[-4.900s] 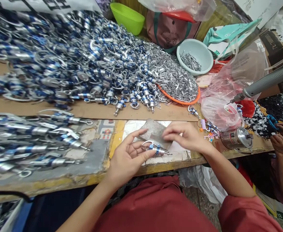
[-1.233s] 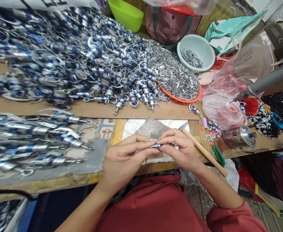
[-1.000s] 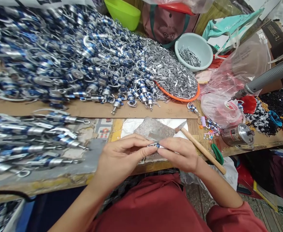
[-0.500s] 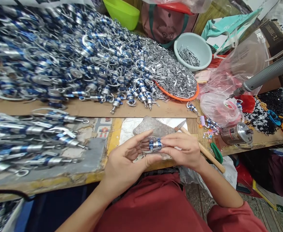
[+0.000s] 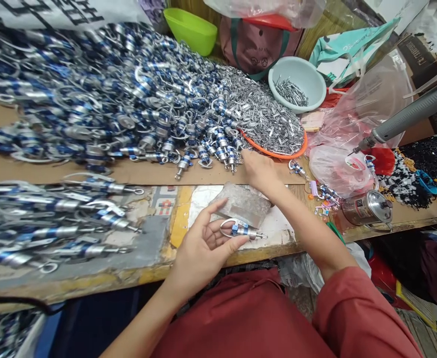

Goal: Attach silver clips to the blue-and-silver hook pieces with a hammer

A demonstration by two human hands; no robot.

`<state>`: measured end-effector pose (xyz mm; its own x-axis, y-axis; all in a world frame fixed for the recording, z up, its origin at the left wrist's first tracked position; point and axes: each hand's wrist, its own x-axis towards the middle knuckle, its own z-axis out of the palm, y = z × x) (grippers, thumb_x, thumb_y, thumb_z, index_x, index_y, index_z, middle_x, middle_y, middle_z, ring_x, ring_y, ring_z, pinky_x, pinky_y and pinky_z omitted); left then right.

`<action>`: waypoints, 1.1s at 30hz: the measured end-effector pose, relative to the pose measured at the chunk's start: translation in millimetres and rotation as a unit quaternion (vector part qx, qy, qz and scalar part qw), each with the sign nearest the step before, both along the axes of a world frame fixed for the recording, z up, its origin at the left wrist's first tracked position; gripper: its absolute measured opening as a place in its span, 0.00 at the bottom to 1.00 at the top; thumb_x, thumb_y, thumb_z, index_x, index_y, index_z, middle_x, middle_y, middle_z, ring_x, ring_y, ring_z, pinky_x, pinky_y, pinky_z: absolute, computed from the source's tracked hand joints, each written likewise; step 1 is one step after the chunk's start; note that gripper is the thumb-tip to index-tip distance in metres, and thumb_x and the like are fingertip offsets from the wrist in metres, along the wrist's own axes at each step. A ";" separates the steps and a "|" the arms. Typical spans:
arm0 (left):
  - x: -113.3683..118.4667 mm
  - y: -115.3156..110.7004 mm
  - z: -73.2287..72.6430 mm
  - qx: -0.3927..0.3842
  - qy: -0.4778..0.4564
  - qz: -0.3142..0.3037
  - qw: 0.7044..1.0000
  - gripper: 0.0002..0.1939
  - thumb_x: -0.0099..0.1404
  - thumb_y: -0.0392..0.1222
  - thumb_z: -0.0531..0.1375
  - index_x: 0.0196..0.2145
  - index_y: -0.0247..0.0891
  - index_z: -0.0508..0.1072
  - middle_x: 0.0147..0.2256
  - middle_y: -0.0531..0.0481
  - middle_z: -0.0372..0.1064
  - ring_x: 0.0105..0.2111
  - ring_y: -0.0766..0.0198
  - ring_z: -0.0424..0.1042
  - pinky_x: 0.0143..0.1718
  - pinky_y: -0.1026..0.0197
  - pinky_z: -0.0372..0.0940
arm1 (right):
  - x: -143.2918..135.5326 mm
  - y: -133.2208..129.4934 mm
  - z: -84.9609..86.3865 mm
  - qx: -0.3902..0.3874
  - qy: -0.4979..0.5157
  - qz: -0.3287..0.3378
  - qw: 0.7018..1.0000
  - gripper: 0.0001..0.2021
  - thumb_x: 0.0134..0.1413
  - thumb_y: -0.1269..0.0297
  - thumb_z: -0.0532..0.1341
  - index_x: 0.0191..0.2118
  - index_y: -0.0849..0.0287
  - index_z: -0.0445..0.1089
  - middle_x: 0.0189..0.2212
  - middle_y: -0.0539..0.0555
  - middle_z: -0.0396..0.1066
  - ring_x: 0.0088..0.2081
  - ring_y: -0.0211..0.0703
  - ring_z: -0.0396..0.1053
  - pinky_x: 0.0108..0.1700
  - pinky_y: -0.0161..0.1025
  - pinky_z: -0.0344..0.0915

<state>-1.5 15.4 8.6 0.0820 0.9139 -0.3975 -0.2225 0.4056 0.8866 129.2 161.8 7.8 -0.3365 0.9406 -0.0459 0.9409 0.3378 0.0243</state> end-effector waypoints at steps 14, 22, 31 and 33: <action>-5.0 7.1 -16.0 0.041 -0.036 0.004 0.999 0.44 0.42 0.42 0.71 0.56 0.36 0.58 0.26 0.55 0.71 0.29 0.66 0.72 0.37 0.62 0.70 | 42.7 -102.3 28.8 0.007 0.366 0.222 0.904 0.08 0.55 0.75 0.56 0.36 0.61 0.72 0.30 0.53 0.75 0.32 0.35 0.71 0.36 0.32 0.68; -4.2 5.9 -4.1 0.011 -0.044 0.004 0.999 0.46 0.41 0.40 0.70 0.57 0.33 0.56 0.27 0.55 0.71 0.29 0.69 0.70 0.36 0.65 0.69 | 30.0 -111.3 17.1 0.171 0.210 0.281 0.921 0.11 0.59 0.74 0.52 0.34 0.61 0.72 0.30 0.54 0.75 0.30 0.38 0.70 0.32 0.35 0.65; -5.7 6.4 -4.4 0.023 -0.053 0.000 0.998 0.46 0.41 0.39 0.70 0.57 0.33 0.56 0.27 0.54 0.71 0.29 0.67 0.71 0.37 0.62 0.68 | 24.5 -117.5 18.1 0.168 0.141 0.270 0.937 0.14 0.62 0.71 0.49 0.34 0.60 0.72 0.32 0.54 0.75 0.33 0.39 0.70 0.35 0.36 0.65; -5.5 6.1 -2.9 0.018 -0.050 -0.002 0.999 0.46 0.42 0.39 0.70 0.57 0.33 0.56 0.28 0.54 0.71 0.28 0.67 0.71 0.37 0.62 0.68 | 23.9 -117.8 18.5 0.144 0.129 0.264 0.945 0.14 0.62 0.71 0.50 0.33 0.61 0.72 0.32 0.56 0.75 0.34 0.41 0.70 0.36 0.38 0.65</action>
